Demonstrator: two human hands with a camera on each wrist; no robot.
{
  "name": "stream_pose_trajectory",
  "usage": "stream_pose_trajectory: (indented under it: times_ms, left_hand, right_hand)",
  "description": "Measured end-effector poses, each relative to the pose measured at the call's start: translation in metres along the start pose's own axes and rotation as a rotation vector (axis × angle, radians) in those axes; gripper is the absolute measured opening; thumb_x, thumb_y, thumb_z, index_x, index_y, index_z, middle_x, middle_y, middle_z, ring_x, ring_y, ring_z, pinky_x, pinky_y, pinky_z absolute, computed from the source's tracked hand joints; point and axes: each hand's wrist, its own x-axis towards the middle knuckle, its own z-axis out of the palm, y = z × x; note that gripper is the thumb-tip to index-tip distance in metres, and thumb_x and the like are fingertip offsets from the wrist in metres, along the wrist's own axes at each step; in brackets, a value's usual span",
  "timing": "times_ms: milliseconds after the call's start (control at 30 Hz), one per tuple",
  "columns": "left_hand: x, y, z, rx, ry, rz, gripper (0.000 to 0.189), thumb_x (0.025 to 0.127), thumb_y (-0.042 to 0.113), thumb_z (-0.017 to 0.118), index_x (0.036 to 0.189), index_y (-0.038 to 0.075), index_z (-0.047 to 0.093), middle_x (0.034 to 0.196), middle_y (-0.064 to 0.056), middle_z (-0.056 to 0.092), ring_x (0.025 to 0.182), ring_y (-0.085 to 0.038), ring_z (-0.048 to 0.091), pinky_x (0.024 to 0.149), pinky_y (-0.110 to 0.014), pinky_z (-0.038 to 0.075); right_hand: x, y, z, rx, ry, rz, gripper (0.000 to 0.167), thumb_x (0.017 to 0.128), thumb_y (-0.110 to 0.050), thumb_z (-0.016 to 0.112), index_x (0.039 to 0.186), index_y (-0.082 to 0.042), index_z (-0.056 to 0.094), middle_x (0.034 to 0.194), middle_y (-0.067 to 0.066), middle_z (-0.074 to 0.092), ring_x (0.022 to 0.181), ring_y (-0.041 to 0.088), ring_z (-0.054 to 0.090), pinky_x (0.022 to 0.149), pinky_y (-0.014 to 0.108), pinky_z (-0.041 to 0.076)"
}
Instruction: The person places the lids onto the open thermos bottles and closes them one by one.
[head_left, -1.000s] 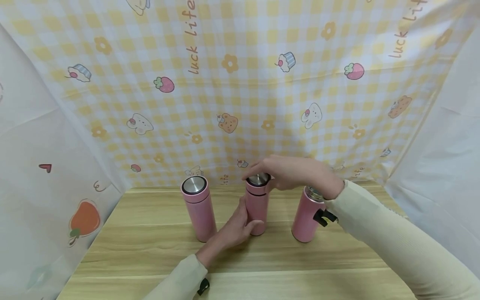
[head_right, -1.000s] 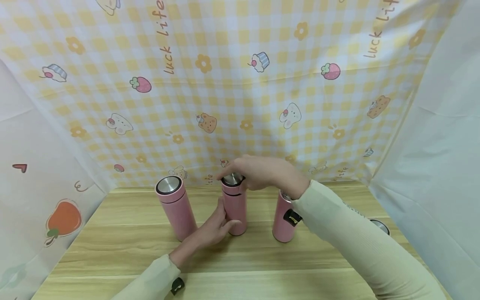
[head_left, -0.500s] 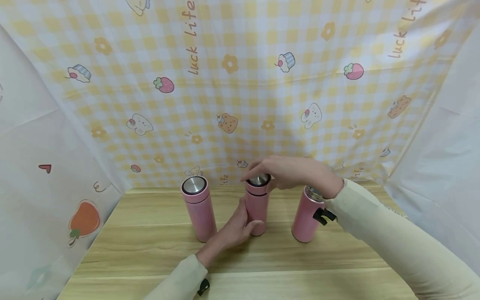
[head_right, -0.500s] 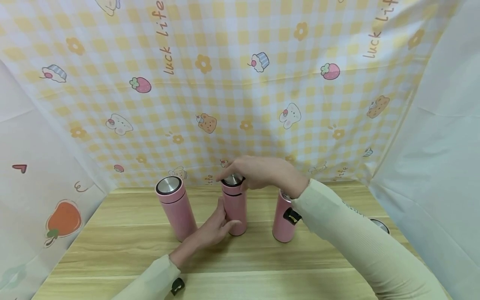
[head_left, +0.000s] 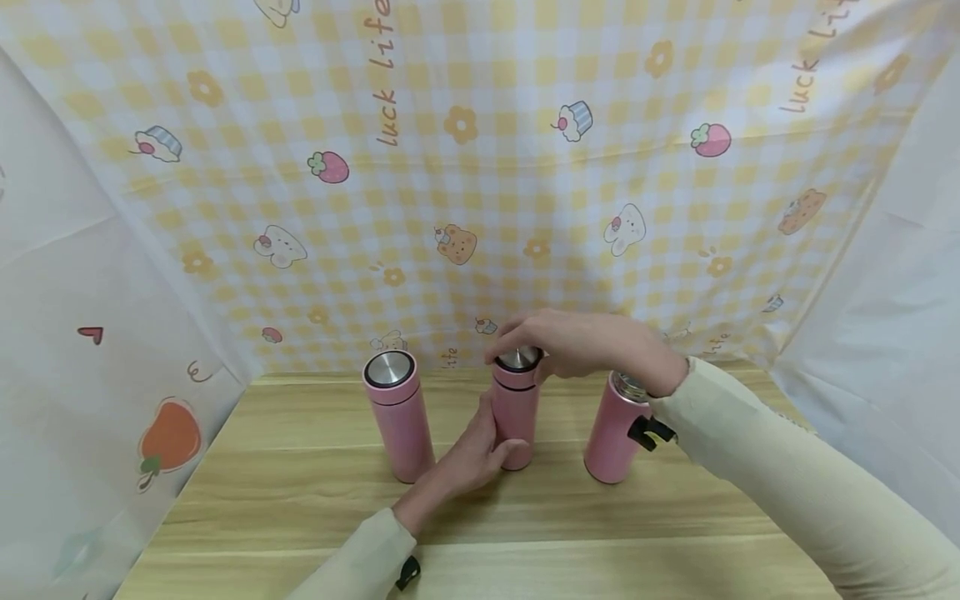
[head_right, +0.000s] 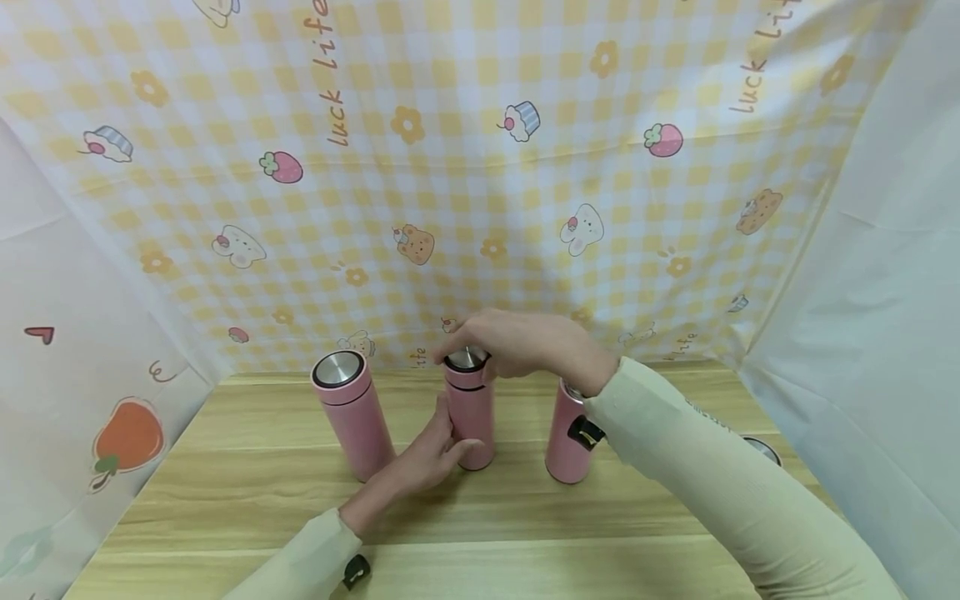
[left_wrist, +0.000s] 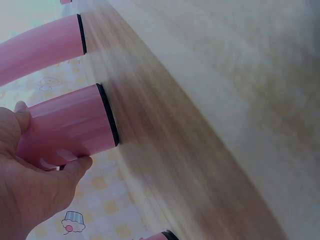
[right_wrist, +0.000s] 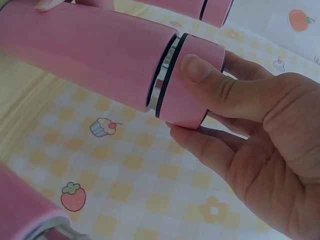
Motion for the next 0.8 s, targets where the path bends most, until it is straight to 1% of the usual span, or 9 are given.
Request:
stream_pose_trajectory:
  times_ms: [233, 533, 667, 800]
  left_hand:
    - [0.0002, -0.0005, 0.0, 0.003, -0.006, -0.008, 0.073, 0.102, 0.028, 0.063, 0.151, 0.009, 0.011, 0.151, -0.012, 0.031, 0.137, -0.019, 0.037, 0.113, -0.044, 0.031]
    - [0.0001, -0.0014, 0.0, 0.006, -0.004, 0.007, 0.076, 0.103, 0.028, 0.062, 0.153, 0.007, 0.009, 0.153, -0.015, 0.03, 0.137, -0.021, 0.037, 0.113, -0.046, 0.031]
    - [0.0004, -0.001, -0.0002, 0.013, -0.006, 0.002, 0.075, 0.102, 0.029, 0.063, 0.152, 0.008, 0.01, 0.152, -0.013, 0.03, 0.137, -0.02, 0.037, 0.113, -0.044, 0.032]
    - [0.001, -0.0017, 0.0, 0.02, -0.006, 0.0, 0.074, 0.102, 0.028, 0.063, 0.151, 0.008, 0.012, 0.151, -0.013, 0.031, 0.136, -0.019, 0.038, 0.113, -0.043, 0.032]
  right_hand:
    - [0.001, -0.0014, -0.0003, -0.003, 0.0, 0.016, 0.068, 0.078, 0.013, 0.082, 0.137, -0.018, 0.065, 0.135, 0.001, 0.059, 0.125, 0.017, 0.054, 0.095, 0.031, 0.048]
    - [0.0013, 0.0006, 0.0007, -0.021, -0.005, 0.026, 0.069, 0.077, 0.012, 0.082, 0.136, -0.02, 0.066, 0.135, 0.0, 0.058, 0.124, 0.016, 0.054, 0.093, 0.03, 0.049]
    - [0.0018, 0.0022, 0.0005, -0.02, 0.006, 0.001, 0.067, 0.077, 0.011, 0.084, 0.135, -0.018, 0.067, 0.134, 0.001, 0.06, 0.121, 0.016, 0.056, 0.091, 0.03, 0.05]
    - [0.0024, 0.0036, -0.0002, -0.029, 0.01, -0.028, 0.066, 0.076, 0.009, 0.085, 0.134, -0.016, 0.067, 0.133, 0.001, 0.061, 0.121, 0.016, 0.056, 0.092, 0.03, 0.049]
